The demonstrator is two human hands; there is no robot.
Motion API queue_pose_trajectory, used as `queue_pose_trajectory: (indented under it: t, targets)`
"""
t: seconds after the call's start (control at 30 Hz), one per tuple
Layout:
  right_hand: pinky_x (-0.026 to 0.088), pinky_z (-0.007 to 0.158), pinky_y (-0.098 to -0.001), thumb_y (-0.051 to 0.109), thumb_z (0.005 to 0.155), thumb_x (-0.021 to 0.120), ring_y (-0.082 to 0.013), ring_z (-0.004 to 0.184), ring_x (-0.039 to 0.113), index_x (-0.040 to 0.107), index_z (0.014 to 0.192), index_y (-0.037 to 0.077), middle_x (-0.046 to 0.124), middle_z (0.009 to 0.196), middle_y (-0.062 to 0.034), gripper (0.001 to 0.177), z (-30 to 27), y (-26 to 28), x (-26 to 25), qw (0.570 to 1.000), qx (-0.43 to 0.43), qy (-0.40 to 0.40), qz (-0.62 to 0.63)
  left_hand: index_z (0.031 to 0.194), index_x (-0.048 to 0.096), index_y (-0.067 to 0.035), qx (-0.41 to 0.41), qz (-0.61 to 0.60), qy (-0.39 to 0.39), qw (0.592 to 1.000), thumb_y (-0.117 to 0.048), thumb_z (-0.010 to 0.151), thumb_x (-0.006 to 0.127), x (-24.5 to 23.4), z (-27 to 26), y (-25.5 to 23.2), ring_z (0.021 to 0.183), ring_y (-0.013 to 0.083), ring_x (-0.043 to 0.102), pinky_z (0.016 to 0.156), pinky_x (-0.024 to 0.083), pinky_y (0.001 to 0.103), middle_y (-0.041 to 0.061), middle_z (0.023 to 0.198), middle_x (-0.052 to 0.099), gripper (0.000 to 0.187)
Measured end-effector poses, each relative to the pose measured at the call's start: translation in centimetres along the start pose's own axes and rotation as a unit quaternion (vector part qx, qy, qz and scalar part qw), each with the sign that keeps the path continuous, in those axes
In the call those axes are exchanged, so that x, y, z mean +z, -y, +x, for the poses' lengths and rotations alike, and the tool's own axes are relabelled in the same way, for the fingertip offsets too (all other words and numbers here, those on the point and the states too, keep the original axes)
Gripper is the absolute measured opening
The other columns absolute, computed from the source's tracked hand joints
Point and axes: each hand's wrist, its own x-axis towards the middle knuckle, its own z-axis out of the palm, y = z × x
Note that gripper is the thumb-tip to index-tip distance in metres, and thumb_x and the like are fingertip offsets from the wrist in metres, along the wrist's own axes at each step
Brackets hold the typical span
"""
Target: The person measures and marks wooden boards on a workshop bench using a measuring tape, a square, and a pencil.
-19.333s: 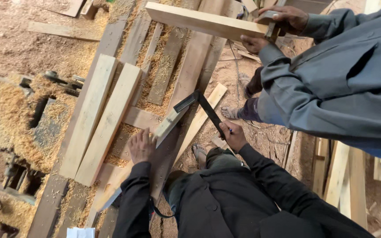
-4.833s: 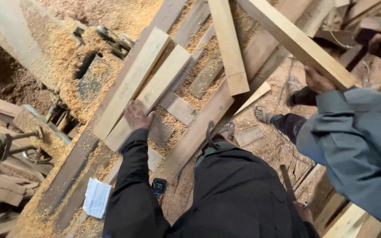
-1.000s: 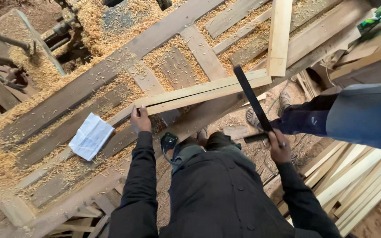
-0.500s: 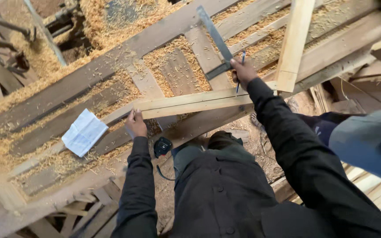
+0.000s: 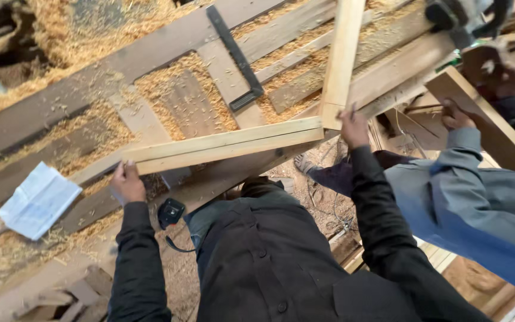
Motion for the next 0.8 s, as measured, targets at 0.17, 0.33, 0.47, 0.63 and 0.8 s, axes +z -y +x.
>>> queue_pose_trajectory:
  t: [0.17, 0.33, 0.47, 0.63, 0.8]
  targets:
    - [0.052, 0.087, -0.0484, 0.035, 0.099, 0.054, -0.0369, 0.095, 0.066, 0.07, 0.129, 0.009, 0.07, 0.1, -0.0231, 0.044, -5.2, -2.0, 3.2, 0.986, 0.109, 0.052, -0.111, 0.119, 0.068, 0.008, 0.025, -0.04, -0.026, 0.999, -0.032, 0.106, 0.07, -0.1, 1.0, 0.7, 0.085, 0.0158, 0.056, 0.078, 0.048, 0.034, 0.011, 0.097, 0.067, 0.042]
    - [0.053, 0.085, -0.042, 0.03, 0.1, 0.06, -0.0292, 0.092, 0.067, 0.072, 0.121, 0.008, 0.072, 0.101, -0.0177, 0.033, -8.2, -6.1, 3.6, 0.971, 0.065, -0.009, -0.228, 0.128, 0.063, 0.004, 0.107, 0.199, -0.031, 0.974, -0.036, 0.109, 0.058, -1.6, -0.4, 0.5, 0.113, 0.0405, 0.062, 0.097, 0.047, 0.049, 0.024, 0.122, 0.067, 0.045]
    - [0.054, 0.083, -0.0368, 0.026, 0.102, 0.065, -0.023, 0.09, 0.069, 0.072, 0.114, 0.007, 0.073, 0.101, -0.0134, 0.024, -10.2, -1.2, 4.0, 0.992, -0.06, -0.015, -0.107, 0.133, 0.058, -0.001, 0.009, 0.145, 0.078, 0.986, -0.055, 0.09, 0.072, -3.5, -7.6, -4.2, 0.125, 0.0361, 0.061, 0.109, 0.046, 0.047, 0.021, 0.131, 0.063, 0.07]
    - [0.058, 0.084, -0.0316, 0.019, 0.097, 0.075, -0.0167, 0.094, 0.071, 0.071, 0.113, 0.011, 0.073, 0.106, -0.0065, 0.018, -17.1, 9.2, 12.9, 0.944, -0.173, 0.244, 0.139, 0.138, 0.054, -0.002, 0.086, 0.398, 0.169, 0.898, -0.046, 0.067, 0.088, -3.6, -15.1, -8.0, 0.124, 0.0447, 0.05, 0.103, 0.041, 0.056, 0.022, 0.135, 0.053, 0.09]
    - [0.059, 0.08, -0.034, 0.028, 0.085, 0.083, -0.0202, 0.092, 0.074, 0.069, 0.122, 0.011, 0.074, 0.109, -0.0101, 0.042, -21.3, 15.7, 20.3, 0.889, -0.234, 0.38, 0.105, 0.132, 0.057, -0.01, 0.075, 0.343, 0.146, 0.925, -0.032, 0.075, 0.084, -3.6, -15.6, -10.2, 0.118, 0.0406, 0.055, 0.095, 0.049, 0.049, 0.017, 0.123, 0.056, 0.067]
